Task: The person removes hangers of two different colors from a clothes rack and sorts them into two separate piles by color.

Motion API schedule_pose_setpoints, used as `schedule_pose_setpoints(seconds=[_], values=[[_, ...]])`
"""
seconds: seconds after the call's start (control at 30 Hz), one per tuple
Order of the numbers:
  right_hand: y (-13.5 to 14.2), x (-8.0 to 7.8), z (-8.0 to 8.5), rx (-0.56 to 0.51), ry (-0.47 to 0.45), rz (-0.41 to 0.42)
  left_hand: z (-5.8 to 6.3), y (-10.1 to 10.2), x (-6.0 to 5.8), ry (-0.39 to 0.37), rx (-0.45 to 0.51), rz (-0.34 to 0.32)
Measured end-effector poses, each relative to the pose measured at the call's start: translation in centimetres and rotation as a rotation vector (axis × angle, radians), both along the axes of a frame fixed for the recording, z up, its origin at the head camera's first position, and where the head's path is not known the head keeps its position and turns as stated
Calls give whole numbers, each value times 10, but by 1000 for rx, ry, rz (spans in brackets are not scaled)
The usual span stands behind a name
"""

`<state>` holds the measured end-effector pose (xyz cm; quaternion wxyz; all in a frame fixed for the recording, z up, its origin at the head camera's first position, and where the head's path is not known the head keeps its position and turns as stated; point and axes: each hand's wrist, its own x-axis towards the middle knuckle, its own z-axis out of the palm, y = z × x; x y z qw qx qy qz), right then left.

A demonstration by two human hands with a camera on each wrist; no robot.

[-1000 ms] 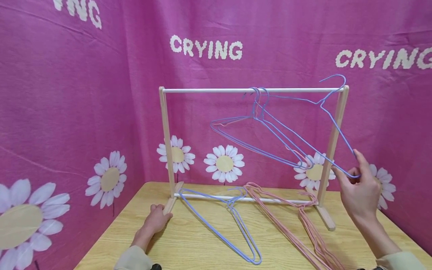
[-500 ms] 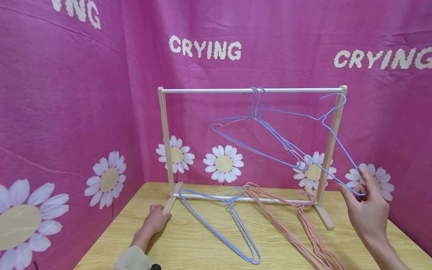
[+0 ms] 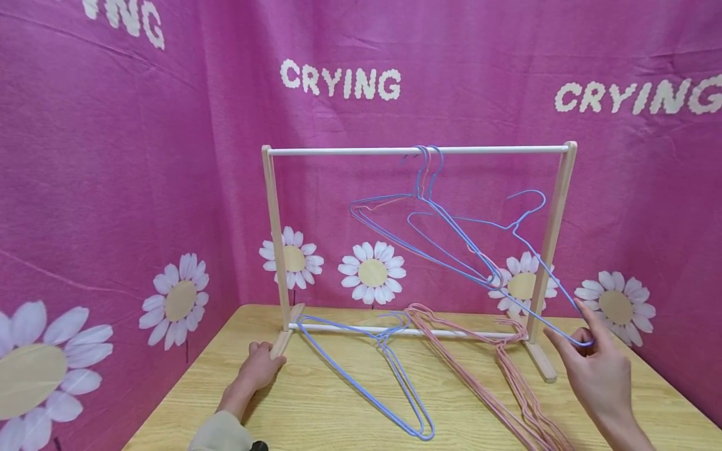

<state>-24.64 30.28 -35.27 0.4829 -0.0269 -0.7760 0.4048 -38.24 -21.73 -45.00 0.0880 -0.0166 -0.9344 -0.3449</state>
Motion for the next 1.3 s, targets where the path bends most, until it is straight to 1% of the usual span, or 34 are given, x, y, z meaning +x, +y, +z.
schedule_pose_setpoints(seconds=[0.23,0.37,0.53,0.67,0.77,0.9,1.0,1.13,1.3], values=[[-11,0,-7,29,-92,23,-1,-1,-2,1,5,0],[-18,0,-13,59,-144,56,-3,-1,-4,-1,3,3],[-28,-1,-21,74,-237,121,-2,-1,-2,-8,6,5],[-39,-1,-26,45,-300,180,-3,-1,-2,-8,7,7],[-49,-3,-31,42,-300,205,-4,-2,-3,-3,11,10],[-64,-5,-39,31,-268,261,-5,-2,-4,33,0,1],[-76,-5,-45,30,-265,294,-6,-2,-4,58,-11,-8],[-92,-4,-51,48,-290,308,-6,-2,-4,59,-11,-6],[-110,-3,-53,36,-370,346,-5,-2,-4,49,-11,-5]])
